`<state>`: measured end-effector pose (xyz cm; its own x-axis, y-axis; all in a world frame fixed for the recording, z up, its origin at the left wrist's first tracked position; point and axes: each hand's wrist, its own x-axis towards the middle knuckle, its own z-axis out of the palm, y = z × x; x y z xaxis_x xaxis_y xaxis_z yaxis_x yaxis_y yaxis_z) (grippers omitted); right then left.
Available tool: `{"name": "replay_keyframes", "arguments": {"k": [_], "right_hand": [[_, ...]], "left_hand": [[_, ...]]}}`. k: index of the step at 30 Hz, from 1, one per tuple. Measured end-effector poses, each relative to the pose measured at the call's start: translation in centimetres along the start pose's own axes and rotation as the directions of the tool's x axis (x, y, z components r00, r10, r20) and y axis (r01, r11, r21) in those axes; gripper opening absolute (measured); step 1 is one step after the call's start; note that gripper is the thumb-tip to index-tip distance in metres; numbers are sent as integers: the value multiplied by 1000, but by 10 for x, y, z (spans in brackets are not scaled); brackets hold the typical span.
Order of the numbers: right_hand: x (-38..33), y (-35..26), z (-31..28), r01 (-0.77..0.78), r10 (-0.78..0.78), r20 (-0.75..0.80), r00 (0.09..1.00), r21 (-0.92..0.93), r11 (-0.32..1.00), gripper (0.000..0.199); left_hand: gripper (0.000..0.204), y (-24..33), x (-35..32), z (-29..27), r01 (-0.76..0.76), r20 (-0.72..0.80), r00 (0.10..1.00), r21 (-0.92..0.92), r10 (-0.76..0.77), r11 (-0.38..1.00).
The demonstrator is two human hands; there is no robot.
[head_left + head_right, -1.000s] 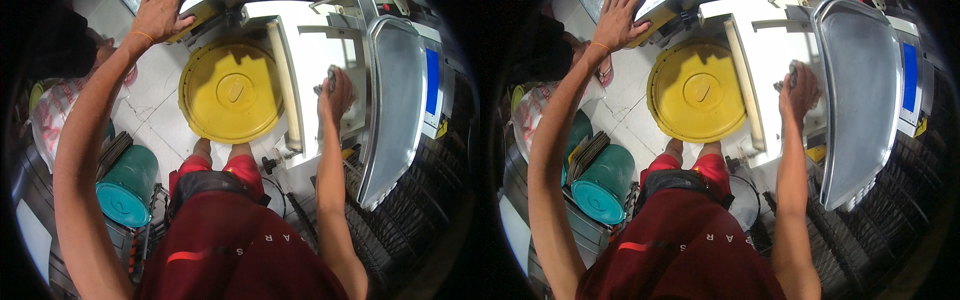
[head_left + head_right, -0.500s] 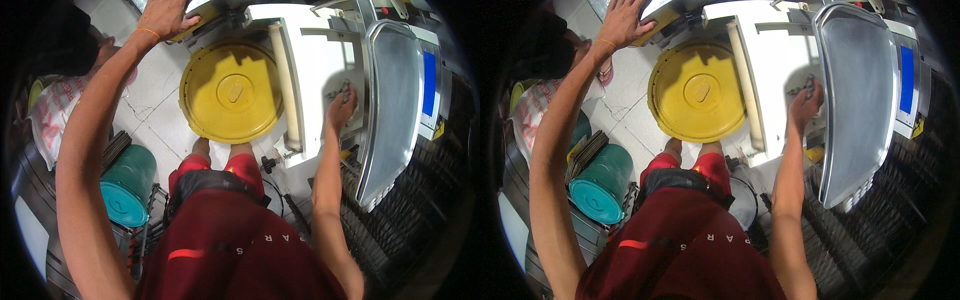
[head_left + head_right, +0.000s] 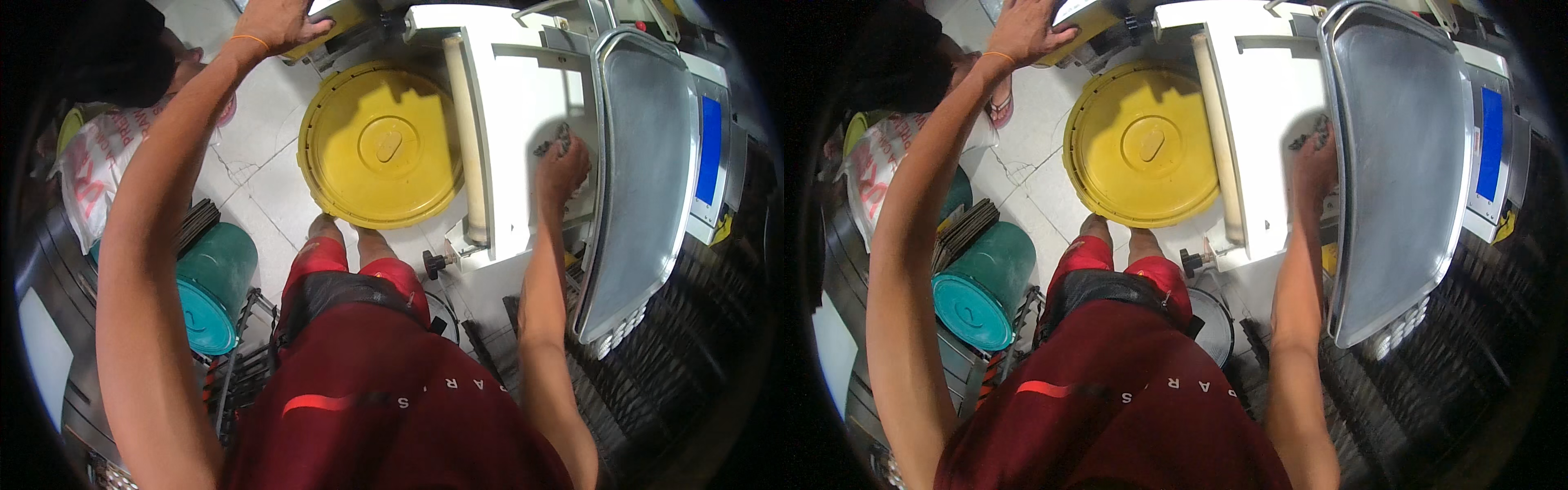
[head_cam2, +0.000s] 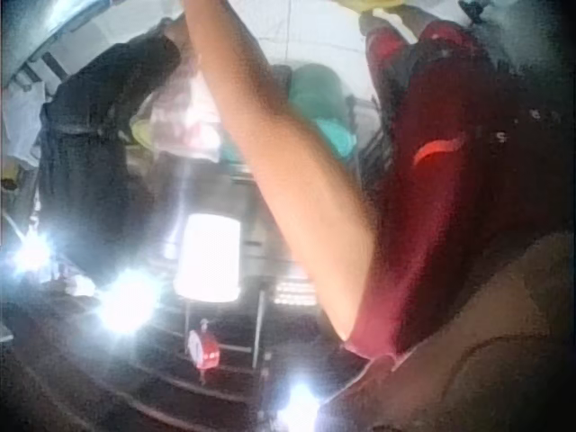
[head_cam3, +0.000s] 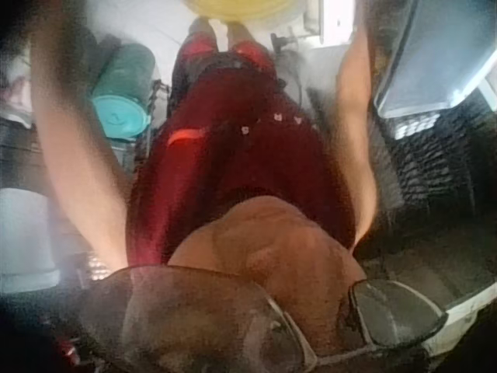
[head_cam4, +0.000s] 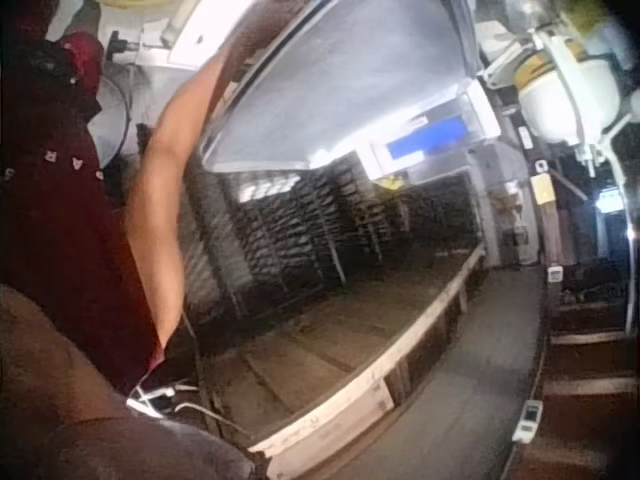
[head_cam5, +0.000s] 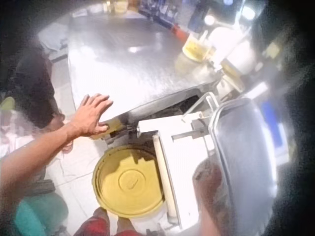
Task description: The person cleans a large industrial machine using a cloth, wiping various surfaces including the lid, sides, and mesh area. They then plug in a power cord and use a handheld device to spray or clean the machine's exterior.
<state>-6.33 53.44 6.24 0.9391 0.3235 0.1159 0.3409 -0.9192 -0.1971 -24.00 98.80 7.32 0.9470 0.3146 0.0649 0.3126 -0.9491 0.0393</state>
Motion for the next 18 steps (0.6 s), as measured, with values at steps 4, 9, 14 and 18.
{"name": "replay_keyframes", "arguments": {"k": [4, 9, 14, 18], "right_hand": [[-9, 8, -20, -357, 346, 110, 932, 450, 819, 41], [-75, -17, -65, -566, 27, 604, 796, 760, -318, 50], [-176, -82, -106, -599, -12, 652, 758, 688, -409, 47], [-193, -140, -147, -324, 164, 291, 943, 913, 247, 41]], "left_hand": [[88, 2, 4, 1, -5, -11, 1000, 3, 5, 1000], [87, -4, 2, 4, -11, -20, 1000, -33, 10, 999], [86, 1, 1, -5, -28, -23, 999, -56, 27, 998], [85, -4, 0, -2, -29, -42, 999, -46, 27, 998]]}}
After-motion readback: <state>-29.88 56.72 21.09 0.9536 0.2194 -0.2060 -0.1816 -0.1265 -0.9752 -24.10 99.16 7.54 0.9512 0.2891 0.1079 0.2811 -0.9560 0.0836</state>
